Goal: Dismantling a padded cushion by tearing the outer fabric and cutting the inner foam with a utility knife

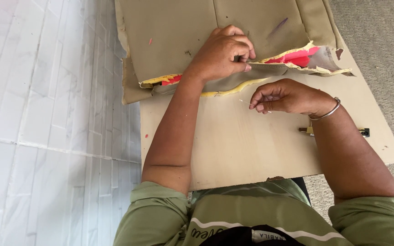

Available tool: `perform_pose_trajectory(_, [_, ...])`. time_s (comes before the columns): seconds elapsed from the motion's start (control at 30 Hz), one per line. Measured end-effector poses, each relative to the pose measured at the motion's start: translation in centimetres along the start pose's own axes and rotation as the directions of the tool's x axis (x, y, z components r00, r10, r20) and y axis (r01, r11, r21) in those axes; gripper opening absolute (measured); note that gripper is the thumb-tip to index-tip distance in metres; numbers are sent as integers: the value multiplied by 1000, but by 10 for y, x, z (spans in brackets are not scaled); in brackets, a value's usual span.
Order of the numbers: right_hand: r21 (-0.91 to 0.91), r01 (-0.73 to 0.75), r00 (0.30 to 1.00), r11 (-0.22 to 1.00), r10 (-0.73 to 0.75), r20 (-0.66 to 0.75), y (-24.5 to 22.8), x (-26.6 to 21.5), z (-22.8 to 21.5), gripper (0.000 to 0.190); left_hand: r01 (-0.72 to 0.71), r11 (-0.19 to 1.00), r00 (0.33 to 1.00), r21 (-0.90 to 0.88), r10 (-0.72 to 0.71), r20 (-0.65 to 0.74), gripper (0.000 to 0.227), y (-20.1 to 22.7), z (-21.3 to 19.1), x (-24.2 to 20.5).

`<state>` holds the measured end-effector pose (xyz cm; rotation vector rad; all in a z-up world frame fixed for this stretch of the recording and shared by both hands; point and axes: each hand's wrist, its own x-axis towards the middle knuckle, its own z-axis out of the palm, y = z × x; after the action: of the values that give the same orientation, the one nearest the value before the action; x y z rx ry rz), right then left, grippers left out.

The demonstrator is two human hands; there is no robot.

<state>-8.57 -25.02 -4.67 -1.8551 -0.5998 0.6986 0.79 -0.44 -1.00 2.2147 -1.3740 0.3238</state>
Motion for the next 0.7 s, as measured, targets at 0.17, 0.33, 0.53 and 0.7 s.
perform_pose_trajectory(0.17, [-27, -1, 1000, 1000, 2, 27, 3, 3, 3, 17, -12, 1000, 1000, -2, 12, -4, 37, 0, 0, 0])
perform_pose_trajectory(0.33, [-27, 63, 997, 998, -64, -47, 3, 2, 2, 17, 19, 1000, 1000, -19, -19, 10, 38, 2, -2, 1])
perform_pose_trajectory(0.53, [52, 480, 627, 876, -300, -719, 20, 10, -5, 17, -13, 1000, 1000, -18, 13, -10, 36, -3, 2, 0])
perform_pose_trajectory(0.7, [-168, 206, 615, 964, -261, -744, 15, 11, -6, 11, 5, 1000, 1000, -27, -5, 0, 40, 2, 0, 1])
